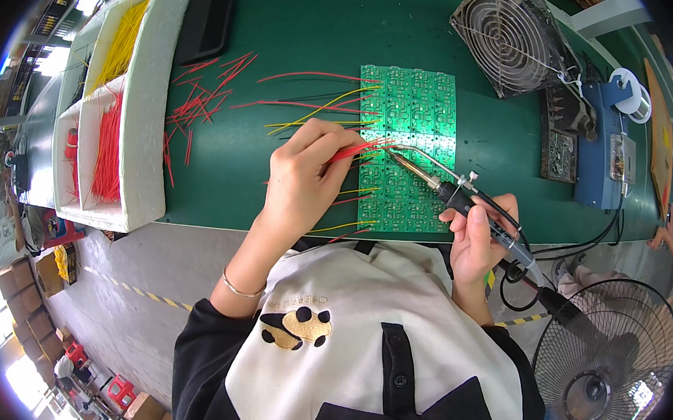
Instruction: The person takes wires from a divided tray and solders them onto a circuit board using a soldering tool, attaching yellow wires and then red wires to the board.
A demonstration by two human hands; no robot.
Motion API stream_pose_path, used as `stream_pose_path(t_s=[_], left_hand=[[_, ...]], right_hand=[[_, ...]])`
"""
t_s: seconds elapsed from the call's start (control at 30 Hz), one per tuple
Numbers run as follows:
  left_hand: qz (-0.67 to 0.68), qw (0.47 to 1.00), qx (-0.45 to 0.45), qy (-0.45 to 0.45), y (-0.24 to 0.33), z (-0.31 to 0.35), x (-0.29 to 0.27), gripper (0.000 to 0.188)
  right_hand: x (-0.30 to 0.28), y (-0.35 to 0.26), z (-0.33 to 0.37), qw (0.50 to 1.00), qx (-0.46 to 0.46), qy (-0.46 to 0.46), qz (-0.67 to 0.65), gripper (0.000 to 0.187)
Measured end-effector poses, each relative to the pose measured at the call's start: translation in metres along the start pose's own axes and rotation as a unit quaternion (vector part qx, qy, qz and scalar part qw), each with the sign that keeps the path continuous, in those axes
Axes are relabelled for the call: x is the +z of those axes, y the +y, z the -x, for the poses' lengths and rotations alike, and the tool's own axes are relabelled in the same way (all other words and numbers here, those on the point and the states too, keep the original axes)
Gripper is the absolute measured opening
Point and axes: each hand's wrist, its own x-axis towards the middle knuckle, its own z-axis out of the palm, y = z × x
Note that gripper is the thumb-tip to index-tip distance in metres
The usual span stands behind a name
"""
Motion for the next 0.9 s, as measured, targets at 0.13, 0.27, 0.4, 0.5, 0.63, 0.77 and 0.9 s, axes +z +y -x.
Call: stream_pose_path(t_s=[0.13, 0.27, 0.4, 0.5, 0.63, 0.77, 0.9], left_hand=[[0.005, 1.0, 0.003, -0.004, -0.0011, -0.0012, 0.0018, 0.014], [0.006, 1.0, -0.006, -0.004, -0.0009, 0.0009, 0.001, 0.014], [0.005, 1.0, -0.008, -0.004, 0.0004, 0.0006, 0.0009, 0.013], [0.005, 1.0, -0.006, -0.001, 0.0007, 0.0005, 0.0011, 0.013], [-0.006, 1.0, 0.013, -0.001, -0.0008, 0.0006, 0.0002, 0.016], [-0.006, 1.0, 0.003, -0.005, 0.0017, -0.0002, -0.0001, 0.016], [-0.007, 1.0, -0.007, -0.006, 0.0018, 0.0, 0.0, 0.016]], right_hand=[[0.0, 0.0015, -0.0002, 1.0, -0.014, 0.016, -0.006, 0.012], [-0.0039, 0.0021, 0.0011, 1.0, -0.01, -0.014, -0.012, 0.011], [-0.0041, 0.0024, 0.0015, 1.0, -0.008, -0.015, -0.02, 0.011], [-0.0019, 0.0016, 0.0015, 1.0, -0.003, -0.007, -0.011, 0.011], [-0.0025, 0.0025, 0.0013, 1.0, -0.008, -0.012, -0.009, 0.011], [-0.0028, 0.0025, 0.001, 1.0, -0.015, -0.015, -0.008, 0.012], [-0.0021, 0.0013, 0.0011, 1.0, -0.012, -0.009, 0.001, 0.013]])
